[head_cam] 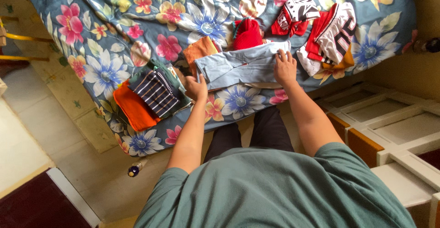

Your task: The person folds pieces of laundry by hand on a bed, placing them into neat stacks. The person handles several colored shirts and shorts, folding each item and organizing them into rows.

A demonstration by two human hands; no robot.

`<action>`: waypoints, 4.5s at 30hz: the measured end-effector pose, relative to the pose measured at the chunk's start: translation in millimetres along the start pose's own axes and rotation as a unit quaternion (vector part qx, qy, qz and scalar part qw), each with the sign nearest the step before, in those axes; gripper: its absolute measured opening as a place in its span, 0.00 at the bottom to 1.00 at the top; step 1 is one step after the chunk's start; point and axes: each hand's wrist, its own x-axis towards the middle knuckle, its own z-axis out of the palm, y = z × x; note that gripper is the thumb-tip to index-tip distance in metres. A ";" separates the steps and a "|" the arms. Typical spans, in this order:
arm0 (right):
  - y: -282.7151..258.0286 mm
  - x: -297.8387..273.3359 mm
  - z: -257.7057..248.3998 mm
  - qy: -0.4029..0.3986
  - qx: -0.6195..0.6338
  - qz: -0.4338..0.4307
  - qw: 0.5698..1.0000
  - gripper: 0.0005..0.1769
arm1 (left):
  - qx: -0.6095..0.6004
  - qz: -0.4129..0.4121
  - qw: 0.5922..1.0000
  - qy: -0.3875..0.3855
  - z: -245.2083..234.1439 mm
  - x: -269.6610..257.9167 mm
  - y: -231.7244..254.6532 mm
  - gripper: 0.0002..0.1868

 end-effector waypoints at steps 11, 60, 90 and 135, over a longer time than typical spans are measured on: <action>-10.6 -16.8 -35.4 0.059 -0.098 -0.004 0.993 0.29 | -0.123 -0.047 0.983 -0.128 37.0 9.1 -9.7 0.19; -99.8 8.6 -32.4 0.111 0.240 0.199 0.944 0.12 | -0.453 0.091 0.797 -0.389 42.0 14.8 -3.3 0.18; -193.6 50.0 7.4 -0.217 0.653 0.152 0.709 0.26 | -0.477 -0.189 0.742 -0.431 -16.7 16.4 -31.4 0.40; -423.3 15.3 70.1 -0.198 0.437 0.037 0.877 0.45 | -0.305 0.032 0.951 0.046 -116.5 60.0 -242.9 0.36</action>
